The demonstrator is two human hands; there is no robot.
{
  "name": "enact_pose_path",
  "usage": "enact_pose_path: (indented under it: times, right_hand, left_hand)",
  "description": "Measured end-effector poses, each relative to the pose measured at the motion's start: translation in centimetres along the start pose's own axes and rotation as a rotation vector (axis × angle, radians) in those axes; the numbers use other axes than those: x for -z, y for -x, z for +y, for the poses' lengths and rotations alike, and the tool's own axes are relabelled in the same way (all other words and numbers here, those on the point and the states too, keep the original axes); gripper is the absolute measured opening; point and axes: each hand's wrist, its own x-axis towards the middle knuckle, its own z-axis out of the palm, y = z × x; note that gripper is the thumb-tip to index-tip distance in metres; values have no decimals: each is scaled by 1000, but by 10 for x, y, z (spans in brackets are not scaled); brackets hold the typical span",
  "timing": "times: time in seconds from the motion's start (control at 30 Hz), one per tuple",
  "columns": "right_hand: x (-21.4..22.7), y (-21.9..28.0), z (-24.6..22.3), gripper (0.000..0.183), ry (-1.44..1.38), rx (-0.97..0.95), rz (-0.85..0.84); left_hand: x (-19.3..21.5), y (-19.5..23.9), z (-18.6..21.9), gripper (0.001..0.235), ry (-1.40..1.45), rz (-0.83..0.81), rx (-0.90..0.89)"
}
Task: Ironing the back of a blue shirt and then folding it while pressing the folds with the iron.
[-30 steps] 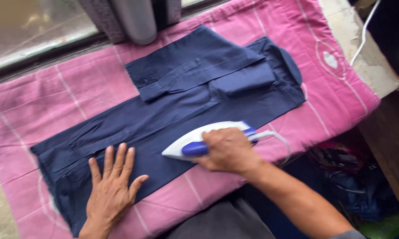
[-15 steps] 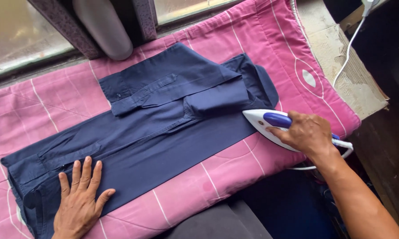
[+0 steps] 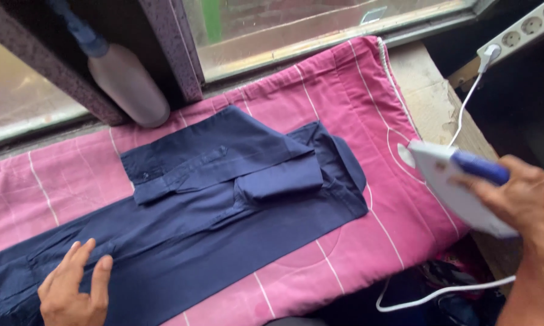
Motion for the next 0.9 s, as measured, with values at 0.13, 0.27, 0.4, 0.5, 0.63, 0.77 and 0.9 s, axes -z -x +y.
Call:
enact_pose_path:
  times: [0.13, 0.27, 0.4, 0.5, 0.63, 0.77, 0.9]
  right_hand:
    - [-47, -114, -3, 49, -718, 12, 436]
    - [-102, -219, -53, 32, -1023, -5, 721]
    - [-123, -272, -113, 42, -1548, -259, 935]
    - [-134, -276, -145, 57, -1753, -229, 1002]
    - [-138, -266, -148, 58, -1557, -155, 990]
    - [-175, -268, -126, 35, -1348, -269, 818]
    - [-181, -244, -117, 61, -1319, -336, 540]
  left_hand:
    - [-36, -70, 5, 50, 35, -174, 379]
    - [-59, -142, 41, 69, -2, -452, 726]
    - [-66, -177, 62, 86, -33, -655, 942]
    - [-84, -173, 50, 71, -26, -686, 959]
    - [-103, -158, 29, 62, 37, -658, 976]
    - [-81, -152, 37, 50, 369, -440, 964]
    - [-21, -169, 69, 38, 1019, -172, 1133]
